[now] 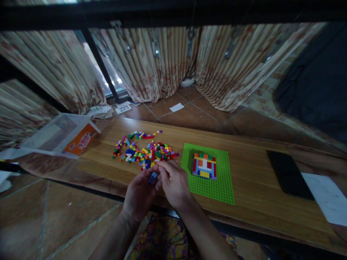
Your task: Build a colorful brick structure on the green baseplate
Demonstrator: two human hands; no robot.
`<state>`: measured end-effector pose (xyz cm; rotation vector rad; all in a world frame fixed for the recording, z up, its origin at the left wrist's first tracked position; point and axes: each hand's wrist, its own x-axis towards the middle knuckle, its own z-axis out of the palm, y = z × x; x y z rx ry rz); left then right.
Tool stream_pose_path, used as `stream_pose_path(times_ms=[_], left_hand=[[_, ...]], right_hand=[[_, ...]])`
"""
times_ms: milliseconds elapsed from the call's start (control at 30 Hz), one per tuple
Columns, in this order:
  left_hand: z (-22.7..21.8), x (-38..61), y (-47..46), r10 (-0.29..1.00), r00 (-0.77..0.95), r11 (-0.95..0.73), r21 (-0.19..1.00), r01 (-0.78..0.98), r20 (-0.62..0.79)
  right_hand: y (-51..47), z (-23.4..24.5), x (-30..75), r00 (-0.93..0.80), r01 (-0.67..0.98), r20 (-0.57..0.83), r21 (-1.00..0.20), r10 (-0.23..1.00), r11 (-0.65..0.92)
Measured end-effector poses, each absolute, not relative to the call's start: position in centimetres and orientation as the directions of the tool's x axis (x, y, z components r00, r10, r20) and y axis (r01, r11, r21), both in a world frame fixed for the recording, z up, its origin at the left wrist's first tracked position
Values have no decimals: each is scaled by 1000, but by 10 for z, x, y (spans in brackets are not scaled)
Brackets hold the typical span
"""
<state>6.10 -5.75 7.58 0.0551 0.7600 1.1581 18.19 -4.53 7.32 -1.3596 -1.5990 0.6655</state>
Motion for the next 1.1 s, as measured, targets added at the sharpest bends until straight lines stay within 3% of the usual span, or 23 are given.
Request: stream_pose_path(times_ms=[167,300,467,567,700,800,933,1100], left_hand=[[69,65,-59,795,131,463,453,-762,-592],[70,64,-63,791,90,491,540,-683,-605],[73,65,-65,826,38,486,676,-554,-562],[72,65,-63,852,44,482,748,-457,-522],[75,70,-61,851,156,523,781,-341,-502],[80,79,-61,808,273,582,779,-232,-522],[84,98,-60,761,373,610,781,-133,-531],[78,112,-55,799,255,592,784,-185,-544]], right_hand=[[-23,59,183,69,711,209,-696,975,99],[-7,51,183,85,787,105,-617,991,-2],[-21,52,184,87,567,145,-821,986,70],[-43,59,190,-60,352,119,-927,991,132],[-70,69,205,-208,253,70,-960,976,123],[-82,74,220,-155,275,28,-959,988,70],[-88,78,253,-51,379,124,-916,991,134],[-73,60,320,396,308,156,-951,905,30]])
